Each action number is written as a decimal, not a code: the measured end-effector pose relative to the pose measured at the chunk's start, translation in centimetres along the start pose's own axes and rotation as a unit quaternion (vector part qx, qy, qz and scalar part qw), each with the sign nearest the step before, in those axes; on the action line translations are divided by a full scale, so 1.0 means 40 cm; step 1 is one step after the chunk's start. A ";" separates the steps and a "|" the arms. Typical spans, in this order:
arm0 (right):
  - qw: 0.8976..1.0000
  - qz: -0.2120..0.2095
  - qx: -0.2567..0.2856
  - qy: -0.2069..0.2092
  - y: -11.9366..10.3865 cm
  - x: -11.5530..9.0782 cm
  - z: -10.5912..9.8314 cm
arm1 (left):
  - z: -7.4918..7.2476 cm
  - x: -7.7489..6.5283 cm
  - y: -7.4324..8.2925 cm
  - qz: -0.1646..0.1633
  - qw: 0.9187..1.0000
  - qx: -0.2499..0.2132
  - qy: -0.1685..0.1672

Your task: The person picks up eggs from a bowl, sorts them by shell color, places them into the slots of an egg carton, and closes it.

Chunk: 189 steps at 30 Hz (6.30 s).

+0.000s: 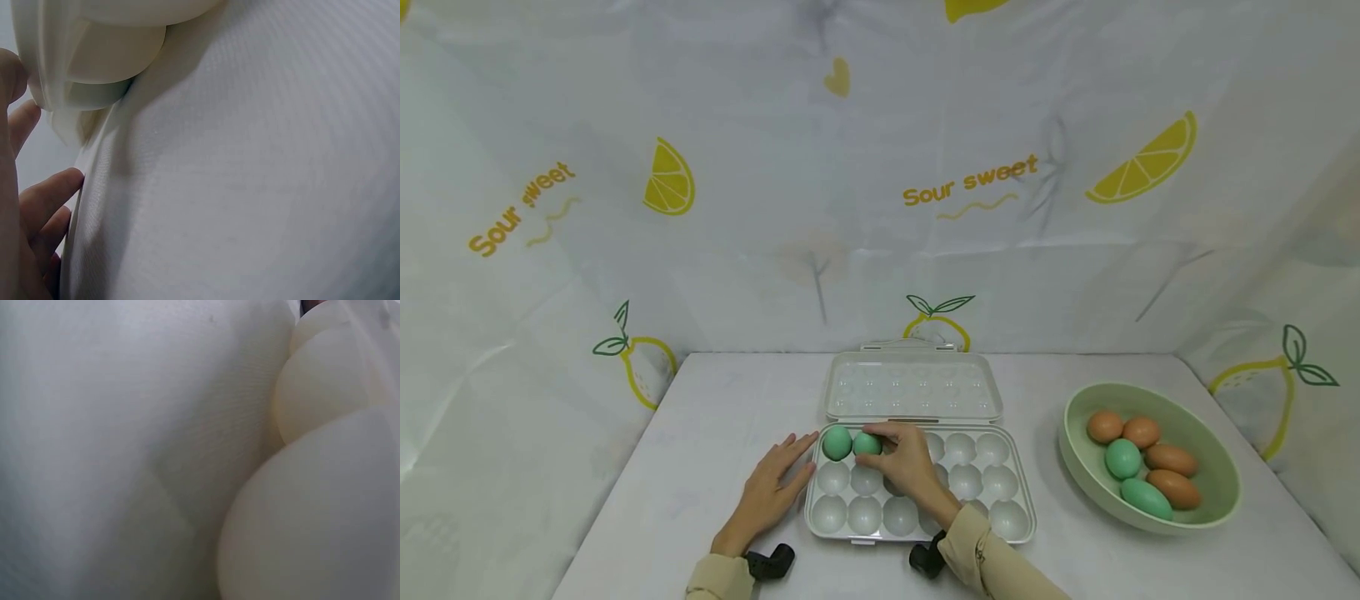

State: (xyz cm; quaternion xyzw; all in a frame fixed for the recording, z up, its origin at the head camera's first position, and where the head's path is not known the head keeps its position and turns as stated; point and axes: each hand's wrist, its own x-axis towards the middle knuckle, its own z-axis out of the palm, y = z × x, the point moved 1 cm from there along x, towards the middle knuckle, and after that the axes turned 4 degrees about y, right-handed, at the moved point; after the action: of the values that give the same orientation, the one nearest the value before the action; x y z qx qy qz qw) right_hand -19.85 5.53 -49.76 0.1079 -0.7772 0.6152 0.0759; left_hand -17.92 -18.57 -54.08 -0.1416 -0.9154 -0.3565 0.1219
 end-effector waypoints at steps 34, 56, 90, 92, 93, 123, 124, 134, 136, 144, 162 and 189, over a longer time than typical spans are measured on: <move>0.996 0.013 0.086 0.028 -0.095 -0.042 -0.333 | 0.000 -0.006 0.011 0.007 1.000 0.009 0.027; 0.996 0.013 -0.086 -0.013 0.016 -0.157 -0.820 | -0.005 0.003 0.009 0.004 1.000 0.001 0.017; 0.948 -0.005 -0.116 -0.297 0.111 -0.151 -0.918 | 0.002 -0.013 0.015 0.005 0.999 0.008 0.039; 0.948 -0.013 -0.107 -0.300 0.118 -0.153 -0.917 | -0.001 -0.012 0.017 0.007 0.999 0.008 0.038; 0.947 -0.011 -0.102 -0.303 0.121 -0.154 -0.916 | -0.002 -0.011 0.018 0.007 0.999 0.008 0.037; 0.978 -0.018 -0.167 -0.120 0.064 -0.165 -0.862 | -0.004 -0.008 0.012 -0.011 1.000 -0.007 0.016; 0.980 -0.014 -0.165 -0.110 0.063 -0.166 -0.860 | -0.004 -0.008 0.013 -0.011 1.000 -0.007 0.015; 0.976 0.041 -0.213 -0.020 0.030 -0.148 -0.835 | -0.006 -0.009 0.018 -0.014 1.000 -0.007 0.013; 0.978 0.045 -0.205 -0.006 0.019 -0.142 -0.824 | -0.005 -0.010 0.016 -0.016 1.000 -0.008 0.012; 0.991 0.046 -0.127 0.018 -0.037 -0.107 -0.752 | -0.001 -0.011 0.011 -0.016 1.000 -0.007 0.014; 1.000 0.014 0.028 -0.006 -0.050 -0.033 -0.567 | -0.004 -0.011 0.013 -0.010 1.000 -0.005 0.020; 0.993 0.039 0.100 -0.046 -0.056 0.003 -0.270 | -0.001 -0.007 0.008 0.004 1.000 0.003 0.025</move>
State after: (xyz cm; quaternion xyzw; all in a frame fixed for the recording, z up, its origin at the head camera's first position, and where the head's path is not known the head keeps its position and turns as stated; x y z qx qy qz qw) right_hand -19.53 15.53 -45.14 0.1128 -0.7178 0.6871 0.0051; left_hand -17.55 -18.42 -53.95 -0.1361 -0.9128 -0.3562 0.1463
